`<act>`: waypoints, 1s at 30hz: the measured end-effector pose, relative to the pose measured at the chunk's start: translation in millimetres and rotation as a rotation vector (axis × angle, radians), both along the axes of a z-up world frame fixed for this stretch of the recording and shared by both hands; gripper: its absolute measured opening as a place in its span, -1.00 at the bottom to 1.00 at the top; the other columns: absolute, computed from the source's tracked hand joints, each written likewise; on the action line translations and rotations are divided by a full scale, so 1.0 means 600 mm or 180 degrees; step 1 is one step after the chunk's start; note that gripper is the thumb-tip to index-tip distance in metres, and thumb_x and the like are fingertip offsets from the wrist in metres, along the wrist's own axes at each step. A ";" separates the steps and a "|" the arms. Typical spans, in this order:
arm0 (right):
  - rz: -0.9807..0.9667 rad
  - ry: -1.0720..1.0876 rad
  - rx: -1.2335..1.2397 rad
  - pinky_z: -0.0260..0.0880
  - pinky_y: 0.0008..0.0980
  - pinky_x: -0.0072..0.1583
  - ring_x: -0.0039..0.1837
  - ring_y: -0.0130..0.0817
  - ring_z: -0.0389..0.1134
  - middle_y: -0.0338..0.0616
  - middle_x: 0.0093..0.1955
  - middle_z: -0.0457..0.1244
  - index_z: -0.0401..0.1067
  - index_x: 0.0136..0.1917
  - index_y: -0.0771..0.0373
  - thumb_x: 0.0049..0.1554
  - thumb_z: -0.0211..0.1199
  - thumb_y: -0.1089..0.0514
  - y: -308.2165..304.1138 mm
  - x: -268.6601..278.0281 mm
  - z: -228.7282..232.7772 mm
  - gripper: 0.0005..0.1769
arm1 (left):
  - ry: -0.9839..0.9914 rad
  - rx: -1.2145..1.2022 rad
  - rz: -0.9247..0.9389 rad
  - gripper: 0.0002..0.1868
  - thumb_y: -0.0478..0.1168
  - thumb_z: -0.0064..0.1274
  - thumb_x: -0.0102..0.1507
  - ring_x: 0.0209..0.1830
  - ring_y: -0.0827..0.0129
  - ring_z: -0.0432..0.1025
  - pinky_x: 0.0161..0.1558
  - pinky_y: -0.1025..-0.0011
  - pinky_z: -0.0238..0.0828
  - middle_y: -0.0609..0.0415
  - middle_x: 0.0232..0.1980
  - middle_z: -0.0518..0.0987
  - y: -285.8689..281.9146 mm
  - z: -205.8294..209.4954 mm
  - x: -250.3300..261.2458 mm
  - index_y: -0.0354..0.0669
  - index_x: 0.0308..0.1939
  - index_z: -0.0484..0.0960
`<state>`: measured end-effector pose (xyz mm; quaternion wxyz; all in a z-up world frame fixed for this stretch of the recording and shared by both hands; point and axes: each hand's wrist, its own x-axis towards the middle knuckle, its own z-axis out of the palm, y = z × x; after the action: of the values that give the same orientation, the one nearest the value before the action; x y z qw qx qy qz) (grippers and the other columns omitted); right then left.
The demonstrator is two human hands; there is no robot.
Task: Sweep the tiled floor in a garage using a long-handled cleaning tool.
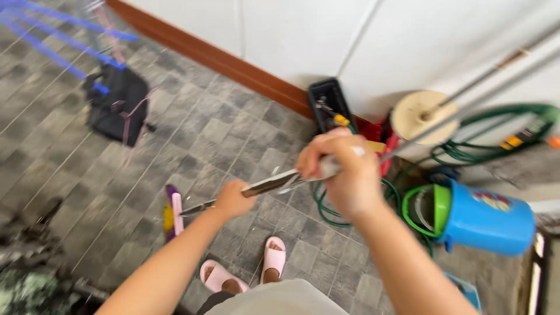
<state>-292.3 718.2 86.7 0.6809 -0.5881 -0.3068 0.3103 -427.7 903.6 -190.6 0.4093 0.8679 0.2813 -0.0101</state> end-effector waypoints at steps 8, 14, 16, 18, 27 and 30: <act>-0.0868 0.0026 0.0317 0.25 -0.08 0.01 -0.25 -0.12 0.14 -0.09 -0.44 0.07 0.26 -0.42 0.33 0.22 -0.07 0.04 -0.224 0.084 0.132 -0.55 | -0.0460 -0.0348 -0.0987 -0.68 -0.03 0.16 0.16 -0.37 -0.11 0.56 -0.24 0.12 0.49 -0.27 -0.45 0.60 -0.209 0.153 0.203 -0.22 -0.49 0.71; -0.0541 0.0283 0.1053 0.03 -0.24 -0.20 -0.41 -0.27 -0.02 -0.17 -0.56 0.01 0.23 -0.44 0.28 0.30 -0.17 -0.17 -0.222 0.100 0.127 -0.36 | -0.0282 -0.0157 -0.0723 -0.67 0.00 0.17 0.16 -0.31 -0.18 0.53 -0.18 0.07 0.49 -0.27 -0.40 0.62 -0.176 0.245 0.153 -0.21 -0.44 0.73; -0.0251 0.0573 0.1335 0.02 -0.25 -0.22 -0.39 -0.28 -0.03 -0.17 -0.54 0.00 0.21 -0.44 0.30 0.38 -0.17 -0.17 -0.173 0.106 0.071 -0.31 | -0.0170 -0.0152 -0.0422 -0.75 -0.03 0.17 0.11 -0.27 -0.15 0.57 -0.15 0.07 0.49 -0.25 -0.37 0.64 -0.120 0.217 0.106 -0.12 -0.39 0.75; 0.0094 0.0672 0.1309 0.10 -0.19 -0.14 -0.34 -0.23 0.03 -0.13 -0.48 0.05 0.23 -0.41 0.28 0.31 -0.12 -0.19 -0.073 0.059 0.005 -0.37 | 0.0227 0.0194 -0.0156 -0.73 0.01 0.21 0.11 -0.19 -0.10 0.56 -0.07 0.06 0.46 -0.19 -0.29 0.66 -0.028 0.141 0.023 -0.09 -0.35 0.76; 0.1339 0.0845 0.0407 0.38 -0.33 -0.01 -0.10 -0.30 0.33 -0.02 -0.21 0.33 0.42 -0.26 0.36 0.16 0.09 0.34 0.122 -0.238 -0.221 -0.83 | 0.1331 0.0522 0.0508 -0.89 -0.12 0.17 0.09 -0.13 -0.05 0.52 -0.08 -0.07 0.29 -0.04 -0.28 0.64 0.173 -0.110 -0.362 -0.01 -0.38 0.65; 0.0864 0.0564 0.0504 0.38 -0.32 -0.06 -0.16 -0.28 0.34 0.02 -0.25 0.32 0.42 -0.28 0.39 0.15 0.09 0.37 0.082 -0.198 -0.185 -0.83 | 0.0149 0.0483 0.0163 -0.91 -0.22 0.11 0.05 -0.25 -0.19 0.48 -0.24 0.06 0.40 -0.19 -0.37 0.59 0.123 -0.141 -0.285 -0.14 -0.47 0.57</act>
<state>-411.1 767.7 -24.3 0.7014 -0.4562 -0.3456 0.4248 -598.8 977.3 -275.5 0.3359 0.8884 0.3128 0.0014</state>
